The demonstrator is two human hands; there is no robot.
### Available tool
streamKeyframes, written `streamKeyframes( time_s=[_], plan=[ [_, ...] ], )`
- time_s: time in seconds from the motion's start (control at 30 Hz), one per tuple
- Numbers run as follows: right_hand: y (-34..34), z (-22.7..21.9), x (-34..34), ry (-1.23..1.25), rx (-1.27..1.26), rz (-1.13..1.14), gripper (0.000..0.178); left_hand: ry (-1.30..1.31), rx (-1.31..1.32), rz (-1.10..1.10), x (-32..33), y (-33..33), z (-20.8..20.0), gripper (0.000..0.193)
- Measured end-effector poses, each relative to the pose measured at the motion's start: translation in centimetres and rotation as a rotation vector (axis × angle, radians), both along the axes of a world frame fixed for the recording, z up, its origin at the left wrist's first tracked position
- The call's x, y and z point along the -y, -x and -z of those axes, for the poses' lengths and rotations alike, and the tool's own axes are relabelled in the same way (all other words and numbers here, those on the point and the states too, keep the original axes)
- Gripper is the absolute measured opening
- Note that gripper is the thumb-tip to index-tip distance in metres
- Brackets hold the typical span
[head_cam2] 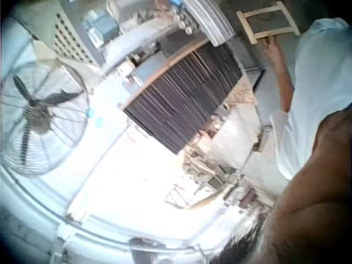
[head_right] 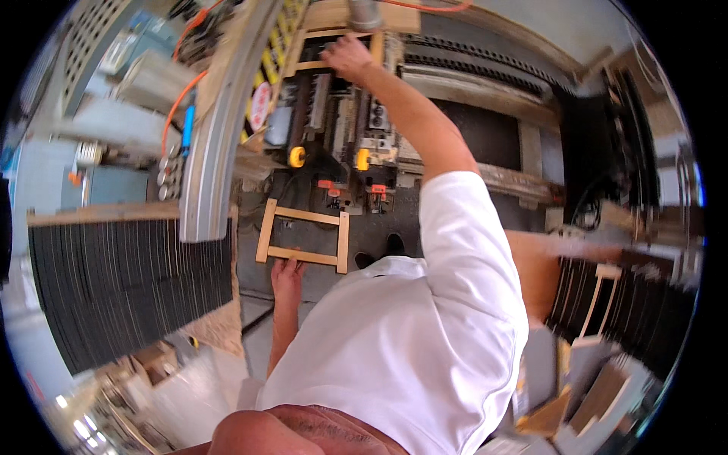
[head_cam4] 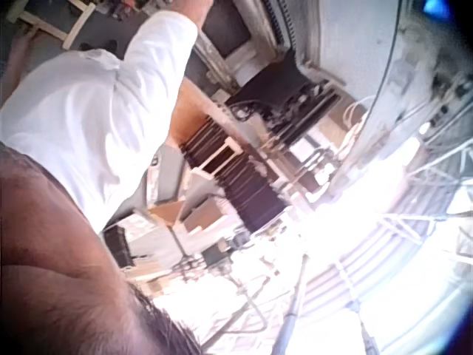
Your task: The person repeatedly picks up small wooden frames and inserts them into a machine, then removes them and places them onto a stack. The action is performed in a continuous loop throughout the video.
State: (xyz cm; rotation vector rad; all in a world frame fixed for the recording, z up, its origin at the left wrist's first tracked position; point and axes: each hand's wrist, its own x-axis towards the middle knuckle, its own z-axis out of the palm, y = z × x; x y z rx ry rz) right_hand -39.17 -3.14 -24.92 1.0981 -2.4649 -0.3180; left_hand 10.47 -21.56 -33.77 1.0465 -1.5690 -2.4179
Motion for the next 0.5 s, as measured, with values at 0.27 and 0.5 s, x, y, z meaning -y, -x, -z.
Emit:
streamKeyframes(
  time_s=[0.27,0.5],
  plan=[
    [1.2,-0.8,0.3,-0.103,0.068,-0.017,0.067,-0.007,-0.004,-0.164,-2.2,-0.2,2.9,0.036],
    [2.8,-0.2,0.4,-0.074,0.085,-0.078,0.061,-0.029,0.070,-0.236,-3.9,0.0,2.6,0.030]
  ],
)
